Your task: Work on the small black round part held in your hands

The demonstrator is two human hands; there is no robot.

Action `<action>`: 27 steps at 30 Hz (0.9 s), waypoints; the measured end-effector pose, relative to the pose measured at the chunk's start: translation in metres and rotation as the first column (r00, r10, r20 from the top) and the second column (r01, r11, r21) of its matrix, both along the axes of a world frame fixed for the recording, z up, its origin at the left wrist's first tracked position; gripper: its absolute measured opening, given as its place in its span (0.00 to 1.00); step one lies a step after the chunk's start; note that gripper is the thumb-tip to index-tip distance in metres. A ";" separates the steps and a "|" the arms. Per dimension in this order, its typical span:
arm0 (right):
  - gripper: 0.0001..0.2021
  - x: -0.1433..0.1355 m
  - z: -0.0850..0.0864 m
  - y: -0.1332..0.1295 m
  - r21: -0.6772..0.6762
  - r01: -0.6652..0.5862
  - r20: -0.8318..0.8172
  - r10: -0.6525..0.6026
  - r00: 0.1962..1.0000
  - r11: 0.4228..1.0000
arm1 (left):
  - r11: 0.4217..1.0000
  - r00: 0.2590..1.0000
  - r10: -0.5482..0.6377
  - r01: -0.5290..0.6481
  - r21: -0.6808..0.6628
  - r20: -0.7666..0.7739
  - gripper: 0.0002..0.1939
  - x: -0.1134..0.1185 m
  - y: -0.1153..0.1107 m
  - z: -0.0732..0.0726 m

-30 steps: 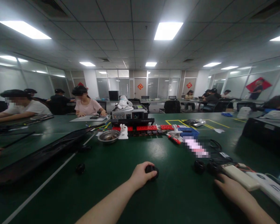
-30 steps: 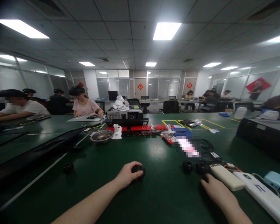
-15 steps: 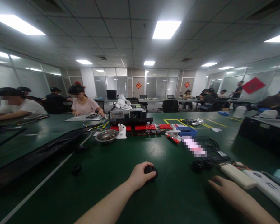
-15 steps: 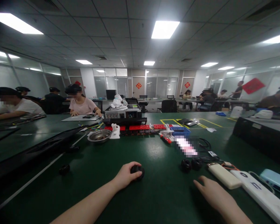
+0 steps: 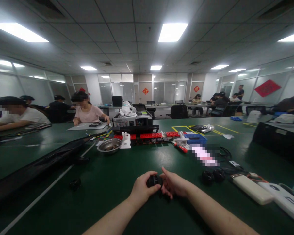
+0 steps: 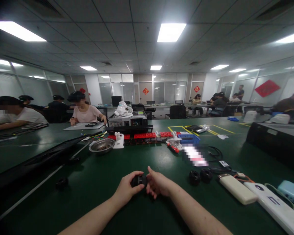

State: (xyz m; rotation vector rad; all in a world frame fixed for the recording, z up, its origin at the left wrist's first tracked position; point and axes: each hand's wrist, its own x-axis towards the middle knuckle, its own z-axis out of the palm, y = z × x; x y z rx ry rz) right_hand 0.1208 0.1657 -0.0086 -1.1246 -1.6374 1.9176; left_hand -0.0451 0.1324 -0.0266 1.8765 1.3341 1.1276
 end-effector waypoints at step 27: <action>0.14 0.002 -0.026 0.000 0.142 0.076 0.005 -0.077 0.997 0.987 | 0.983 0.994 -0.098 0.105 -0.149 0.053 0.21 0.006 0.004 -0.004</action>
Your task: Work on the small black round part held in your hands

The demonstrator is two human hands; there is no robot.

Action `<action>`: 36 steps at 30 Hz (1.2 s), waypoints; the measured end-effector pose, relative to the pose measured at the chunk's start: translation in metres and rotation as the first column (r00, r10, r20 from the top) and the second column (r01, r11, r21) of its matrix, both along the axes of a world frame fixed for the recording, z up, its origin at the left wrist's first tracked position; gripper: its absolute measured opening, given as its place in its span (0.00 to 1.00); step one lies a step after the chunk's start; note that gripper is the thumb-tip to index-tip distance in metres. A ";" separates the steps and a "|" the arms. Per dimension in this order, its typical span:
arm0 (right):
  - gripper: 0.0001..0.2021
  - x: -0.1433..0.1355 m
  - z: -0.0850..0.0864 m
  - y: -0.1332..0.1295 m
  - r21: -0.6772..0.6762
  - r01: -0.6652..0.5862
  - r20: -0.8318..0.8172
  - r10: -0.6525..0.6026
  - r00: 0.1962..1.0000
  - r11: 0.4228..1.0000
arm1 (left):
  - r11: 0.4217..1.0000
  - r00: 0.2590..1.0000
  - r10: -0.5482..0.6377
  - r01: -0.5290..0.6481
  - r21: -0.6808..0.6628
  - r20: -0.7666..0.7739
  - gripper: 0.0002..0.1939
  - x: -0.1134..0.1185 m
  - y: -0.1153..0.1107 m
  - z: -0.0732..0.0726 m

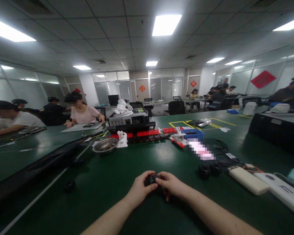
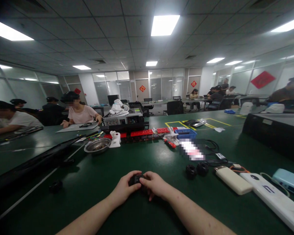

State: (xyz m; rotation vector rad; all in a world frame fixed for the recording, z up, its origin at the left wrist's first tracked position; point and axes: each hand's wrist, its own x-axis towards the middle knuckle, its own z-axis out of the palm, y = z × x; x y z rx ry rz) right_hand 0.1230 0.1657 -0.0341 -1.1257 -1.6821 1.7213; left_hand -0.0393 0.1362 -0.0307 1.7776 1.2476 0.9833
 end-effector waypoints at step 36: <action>0.15 0.004 0.006 0.005 -0.074 0.002 -0.137 -0.012 0.991 0.997 | 0.994 0.994 0.030 -0.019 0.107 -0.104 0.32 -0.007 0.001 -0.006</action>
